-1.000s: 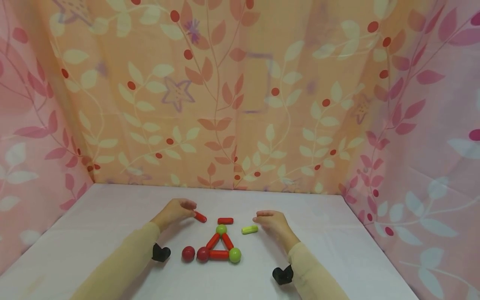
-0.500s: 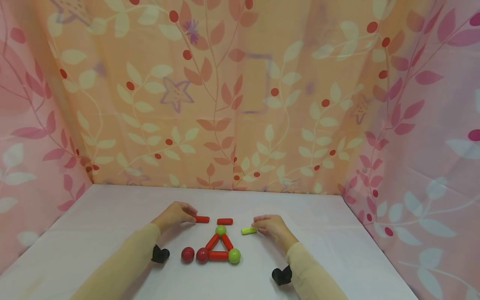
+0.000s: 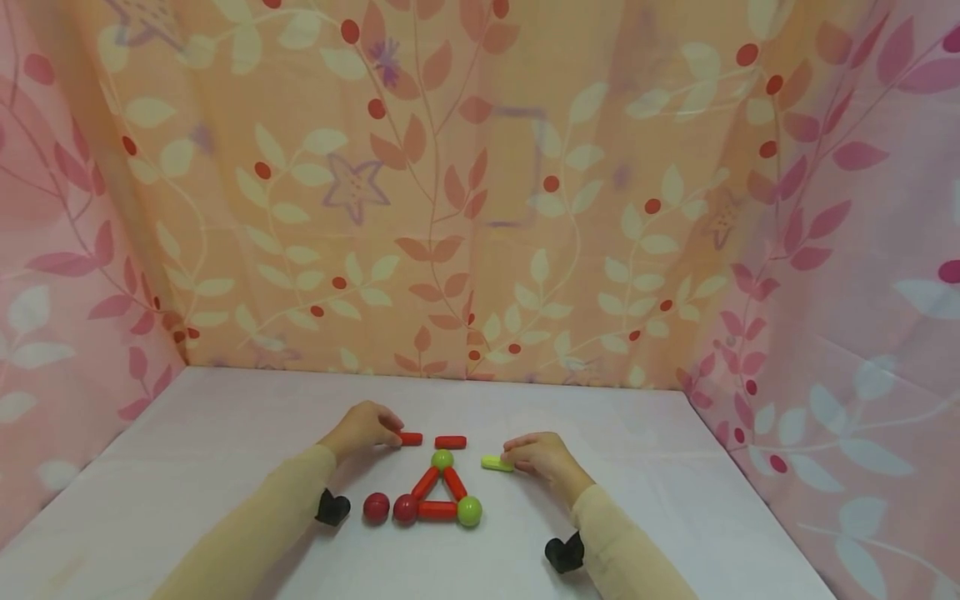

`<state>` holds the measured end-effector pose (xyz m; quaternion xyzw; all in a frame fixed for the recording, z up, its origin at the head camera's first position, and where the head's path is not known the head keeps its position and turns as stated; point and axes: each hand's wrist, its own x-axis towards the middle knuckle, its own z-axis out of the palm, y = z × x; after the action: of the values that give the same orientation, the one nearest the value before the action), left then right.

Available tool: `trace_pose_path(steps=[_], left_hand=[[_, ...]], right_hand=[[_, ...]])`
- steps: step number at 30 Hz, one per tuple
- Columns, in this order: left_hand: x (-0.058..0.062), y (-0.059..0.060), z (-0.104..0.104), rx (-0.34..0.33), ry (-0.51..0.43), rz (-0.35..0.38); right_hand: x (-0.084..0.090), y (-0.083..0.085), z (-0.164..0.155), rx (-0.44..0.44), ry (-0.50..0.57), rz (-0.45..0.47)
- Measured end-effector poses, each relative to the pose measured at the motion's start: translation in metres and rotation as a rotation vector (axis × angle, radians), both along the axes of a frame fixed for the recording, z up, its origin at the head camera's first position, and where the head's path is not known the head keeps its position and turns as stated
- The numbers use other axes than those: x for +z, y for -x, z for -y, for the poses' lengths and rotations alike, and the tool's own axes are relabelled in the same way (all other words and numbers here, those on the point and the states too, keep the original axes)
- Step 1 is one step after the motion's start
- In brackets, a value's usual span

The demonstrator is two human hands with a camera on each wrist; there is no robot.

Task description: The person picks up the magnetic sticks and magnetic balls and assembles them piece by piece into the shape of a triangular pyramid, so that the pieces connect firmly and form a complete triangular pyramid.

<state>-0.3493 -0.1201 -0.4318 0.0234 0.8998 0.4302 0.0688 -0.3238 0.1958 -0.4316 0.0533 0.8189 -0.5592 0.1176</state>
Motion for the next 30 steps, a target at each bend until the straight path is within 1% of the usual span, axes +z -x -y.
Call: trace_pose_path(steps=[4, 8, 13, 17, 21, 27, 30], left_hand=[[0.001, -0.003, -0.001, 0.004, 0.005, 0.003], [0.001, -0.005, 0.003, 0.010, -0.010, 0.006], [-0.001, -0.007, 0.008, 0.015, -0.022, 0.001], [-0.002, -0.009, 0.012, 0.026, -0.027, 0.016], [-0.001, -0.013, 0.014, 0.045, -0.062, 0.031], [0.003, -0.022, 0.014, 0.071, -0.150, 0.088], [0.003, -0.026, 0.013, 0.063, -0.184, 0.108]], right_hand=[[0.000, 0.000, 0.002, 0.001, -0.042, -0.016], [0.001, -0.001, 0.004, 0.006, -0.086, -0.029], [0.003, -0.002, 0.004, 0.015, -0.114, -0.031], [0.003, -0.002, 0.003, 0.018, -0.133, -0.024], [0.002, -0.002, 0.002, 0.030, -0.141, -0.031], [0.002, -0.001, 0.002, 0.042, -0.185, -0.024], [0.002, 0.000, 0.002, 0.048, -0.203, -0.017]])
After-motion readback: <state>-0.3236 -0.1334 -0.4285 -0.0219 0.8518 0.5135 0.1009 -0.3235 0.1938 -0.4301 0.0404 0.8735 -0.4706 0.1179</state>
